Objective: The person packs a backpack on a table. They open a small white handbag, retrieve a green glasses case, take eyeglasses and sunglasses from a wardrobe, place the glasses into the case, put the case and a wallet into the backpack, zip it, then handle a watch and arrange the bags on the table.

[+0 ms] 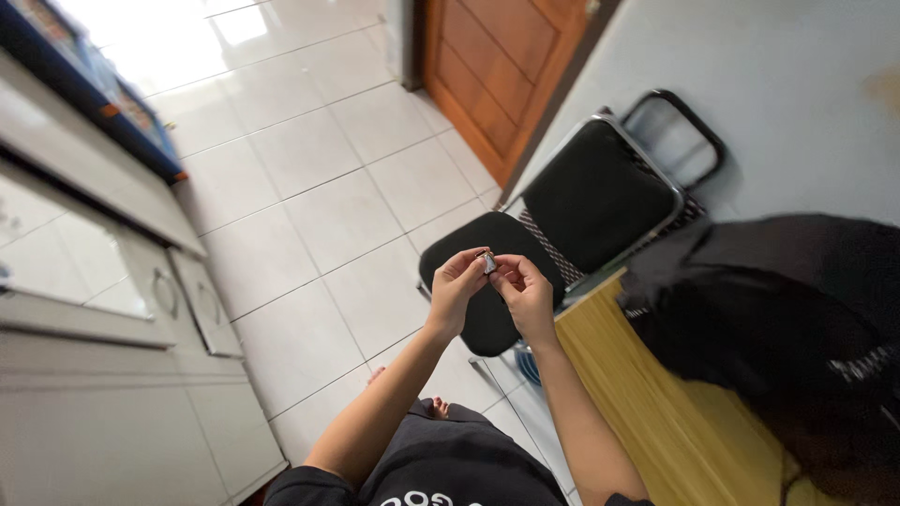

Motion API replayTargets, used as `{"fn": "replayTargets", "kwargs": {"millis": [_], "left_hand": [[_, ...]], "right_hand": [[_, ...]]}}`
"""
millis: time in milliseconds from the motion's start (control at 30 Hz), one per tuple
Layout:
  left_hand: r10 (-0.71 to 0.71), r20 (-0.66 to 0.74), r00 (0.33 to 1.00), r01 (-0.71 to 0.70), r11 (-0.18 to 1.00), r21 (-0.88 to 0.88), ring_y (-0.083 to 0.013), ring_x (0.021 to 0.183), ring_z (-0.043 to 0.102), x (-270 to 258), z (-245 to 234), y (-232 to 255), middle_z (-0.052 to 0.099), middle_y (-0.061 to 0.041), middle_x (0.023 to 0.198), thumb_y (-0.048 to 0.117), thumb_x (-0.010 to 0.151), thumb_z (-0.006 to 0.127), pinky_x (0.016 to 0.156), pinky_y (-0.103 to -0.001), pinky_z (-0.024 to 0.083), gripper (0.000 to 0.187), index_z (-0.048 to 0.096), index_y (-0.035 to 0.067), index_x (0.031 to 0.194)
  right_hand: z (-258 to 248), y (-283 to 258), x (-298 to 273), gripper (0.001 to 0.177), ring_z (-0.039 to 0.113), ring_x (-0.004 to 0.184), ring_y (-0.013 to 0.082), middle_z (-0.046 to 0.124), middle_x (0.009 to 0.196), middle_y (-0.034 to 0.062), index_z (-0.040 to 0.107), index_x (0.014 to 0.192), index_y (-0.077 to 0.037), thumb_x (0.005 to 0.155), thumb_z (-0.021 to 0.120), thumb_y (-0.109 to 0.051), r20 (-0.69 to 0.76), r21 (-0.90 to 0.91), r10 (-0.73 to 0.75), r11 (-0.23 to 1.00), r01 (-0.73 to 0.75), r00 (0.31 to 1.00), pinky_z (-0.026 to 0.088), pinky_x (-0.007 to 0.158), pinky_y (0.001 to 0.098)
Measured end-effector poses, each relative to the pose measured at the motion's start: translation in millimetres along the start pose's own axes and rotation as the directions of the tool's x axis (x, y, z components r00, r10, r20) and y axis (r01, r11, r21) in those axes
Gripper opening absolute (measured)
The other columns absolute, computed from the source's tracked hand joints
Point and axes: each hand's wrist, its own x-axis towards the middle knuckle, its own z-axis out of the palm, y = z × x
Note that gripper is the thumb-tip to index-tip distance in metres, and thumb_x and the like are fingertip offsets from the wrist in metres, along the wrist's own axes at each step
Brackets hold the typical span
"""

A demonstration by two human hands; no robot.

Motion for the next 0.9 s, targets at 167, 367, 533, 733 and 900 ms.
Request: {"fn": "replayTargets", "kwargs": {"millis": [167,367,533,733,900], "left_hand": [[-0.111,0.058,0.992,0.110,0.994,0.015,-0.0120,0.101,0.069,-1.5,34.0,-21.8,0.072,-0.005,0.108,0.016,0.099,0.065,0.094,-0.031,0.058,0.026,0.069,0.002,0.120],[-0.262,0.139,0.955,0.259,0.965,0.039,-0.0098,0.098,0.067,1.3,60.5,-38.1,0.072,-0.003,0.107,0.016,0.101,0.063,0.091,-0.029,0.056,0.024,0.069,0.003,0.119],[-0.372,0.217,0.902,0.358,0.928,0.102,-0.0095,0.096,0.068,-2.3,73.2,-55.4,0.072,-0.003,0.104,0.015,0.101,0.062,0.091,-0.028,0.058,0.022,0.070,0.002,0.117],[-0.520,0.290,0.803,0.491,0.854,0.171,-0.0079,0.094,0.067,-19.9,80.4,-84.7,0.072,-0.003,0.104,0.014,0.102,0.061,0.088,-0.024,0.057,0.022,0.071,0.001,0.117],[-0.619,0.327,0.714,0.540,0.784,0.306,-0.0089,0.095,0.069,-39.6,86.7,-114.0,0.073,-0.004,0.104,0.015,0.101,0.062,0.091,-0.026,0.060,0.024,0.070,0.002,0.119]], "right_hand": [[-45.4,17.6,-19.5,0.025,0.064,0.085,0.0054,0.070,0.100,0.0020,0.073,0.117,-0.005,0.092,0.073,-0.006,-0.077,-0.063,-0.053,0.997,0.048,0.996,0.054,0.074,0.0211],[-75.7,22.2,-45.4,0.026,0.065,0.085,0.0068,0.075,0.097,0.0025,0.073,0.120,-0.004,0.096,0.069,-0.010,-0.148,-0.023,0.107,0.994,-0.111,0.983,0.052,0.075,0.0245],[-89.6,21.0,-71.0,0.022,0.067,0.080,0.0054,0.077,0.090,-0.0010,0.076,0.114,-0.003,0.095,0.067,-0.013,-0.285,-0.057,0.185,0.976,-0.210,0.940,0.053,0.072,0.0224],[-98.7,40.5,-110.6,0.021,0.057,0.074,0.0056,0.072,0.084,-0.0016,0.077,0.112,-0.003,0.096,0.068,-0.012,-0.434,0.073,0.273,0.961,-0.268,0.858,0.047,0.066,0.0231],[-110.3,64.0,-151.0,0.019,0.054,0.073,0.0031,0.068,0.080,-0.0052,0.077,0.110,-0.005,0.096,0.069,-0.013,-0.522,0.114,0.304,0.951,-0.287,0.797,0.045,0.065,0.0208]]}}
